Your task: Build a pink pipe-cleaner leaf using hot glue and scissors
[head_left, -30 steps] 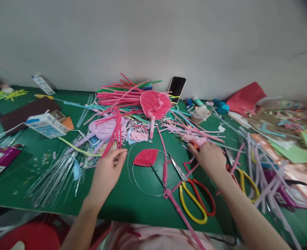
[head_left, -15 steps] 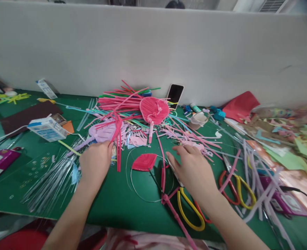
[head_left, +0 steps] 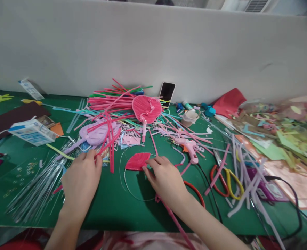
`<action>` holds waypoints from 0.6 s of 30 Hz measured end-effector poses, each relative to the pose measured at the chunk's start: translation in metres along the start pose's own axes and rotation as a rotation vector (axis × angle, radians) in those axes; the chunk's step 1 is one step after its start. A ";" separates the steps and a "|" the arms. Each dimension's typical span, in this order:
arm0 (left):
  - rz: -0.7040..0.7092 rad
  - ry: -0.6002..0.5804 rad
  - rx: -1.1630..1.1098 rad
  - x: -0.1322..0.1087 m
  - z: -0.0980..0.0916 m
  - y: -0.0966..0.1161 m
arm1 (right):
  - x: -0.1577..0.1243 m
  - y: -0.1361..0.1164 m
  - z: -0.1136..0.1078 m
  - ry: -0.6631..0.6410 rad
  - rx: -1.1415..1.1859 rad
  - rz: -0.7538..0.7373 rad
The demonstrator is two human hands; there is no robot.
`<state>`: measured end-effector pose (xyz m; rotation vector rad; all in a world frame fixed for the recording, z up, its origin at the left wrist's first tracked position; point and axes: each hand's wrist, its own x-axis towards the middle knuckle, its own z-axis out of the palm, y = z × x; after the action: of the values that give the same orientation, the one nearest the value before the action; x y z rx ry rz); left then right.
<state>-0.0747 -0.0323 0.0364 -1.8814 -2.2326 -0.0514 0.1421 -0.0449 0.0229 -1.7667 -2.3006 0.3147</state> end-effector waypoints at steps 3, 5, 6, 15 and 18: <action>0.030 0.072 0.001 -0.007 0.000 0.000 | 0.004 -0.005 -0.001 0.029 0.020 -0.058; 0.016 0.095 -0.006 -0.012 0.000 0.000 | 0.011 -0.014 0.000 0.054 0.028 -0.117; 0.022 0.109 -0.013 -0.014 -0.001 0.000 | 0.017 -0.020 0.001 0.064 0.027 -0.154; 0.288 0.375 -0.259 -0.050 -0.022 -0.009 | 0.082 -0.041 0.010 0.164 0.211 -0.286; 0.236 0.294 -0.371 -0.054 -0.030 -0.018 | 0.081 -0.007 -0.002 0.297 0.322 -0.135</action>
<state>-0.0800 -0.0927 0.0573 -2.1394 -1.8878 -0.6980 0.1159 0.0316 0.0305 -1.3921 -2.0158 0.3485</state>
